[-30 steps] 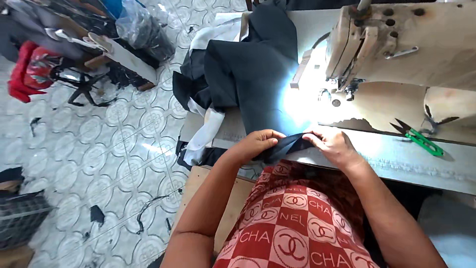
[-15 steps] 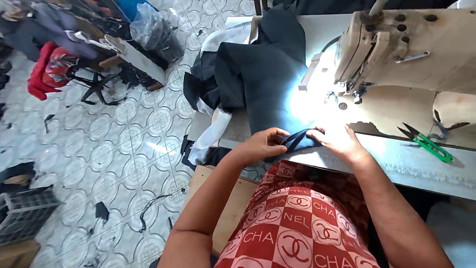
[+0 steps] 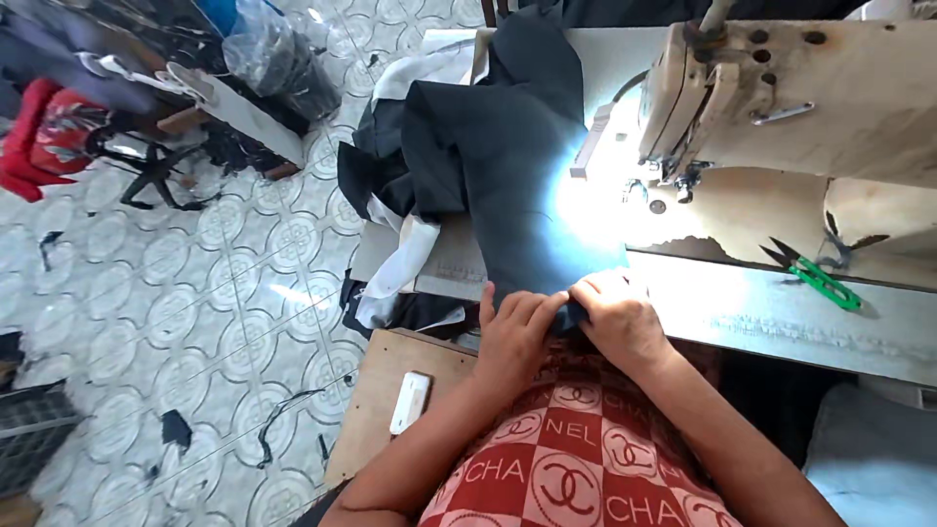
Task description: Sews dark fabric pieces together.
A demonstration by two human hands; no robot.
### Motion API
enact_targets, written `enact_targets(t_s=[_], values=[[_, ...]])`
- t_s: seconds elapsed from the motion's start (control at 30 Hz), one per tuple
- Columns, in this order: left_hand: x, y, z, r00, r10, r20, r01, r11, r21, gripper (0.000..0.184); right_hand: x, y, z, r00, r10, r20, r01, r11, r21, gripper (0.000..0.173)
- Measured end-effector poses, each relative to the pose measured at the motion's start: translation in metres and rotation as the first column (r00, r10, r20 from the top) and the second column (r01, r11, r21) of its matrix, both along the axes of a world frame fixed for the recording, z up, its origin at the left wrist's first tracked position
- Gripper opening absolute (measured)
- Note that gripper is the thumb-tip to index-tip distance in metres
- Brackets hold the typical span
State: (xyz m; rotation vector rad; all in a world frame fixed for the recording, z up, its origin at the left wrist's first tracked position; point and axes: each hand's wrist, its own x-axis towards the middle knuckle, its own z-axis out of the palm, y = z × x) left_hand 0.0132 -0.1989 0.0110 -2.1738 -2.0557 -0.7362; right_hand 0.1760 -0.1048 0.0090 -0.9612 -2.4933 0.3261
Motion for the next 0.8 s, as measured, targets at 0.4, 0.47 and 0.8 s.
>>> enact_targets(t_s=[0.4, 0.47, 0.8], values=[[-0.047, -0.02, 0.003, 0.897, 0.254, 0.361, -0.307, 0.947, 0.097, 0.024, 0.017, -0.012, 0.004, 0.943, -0.328, -0.049, 0.329, 0.944, 0.01, 0.028], [-0.047, -0.018, 0.006, 0.877, 0.234, 0.419, -0.301, 0.948, 0.102, 0.024, 0.019, -0.01, 0.005, 0.944, -0.324, -0.06, 0.322, 0.946, -0.038, 0.027], [-0.028, -0.002, 0.0, 0.93, 0.201, 0.306, -0.216, 0.976, 0.014, 0.02, 0.037, 0.022, 0.029, 0.544, -0.399, -0.738, -0.753, 0.157, -0.64, 0.017]])
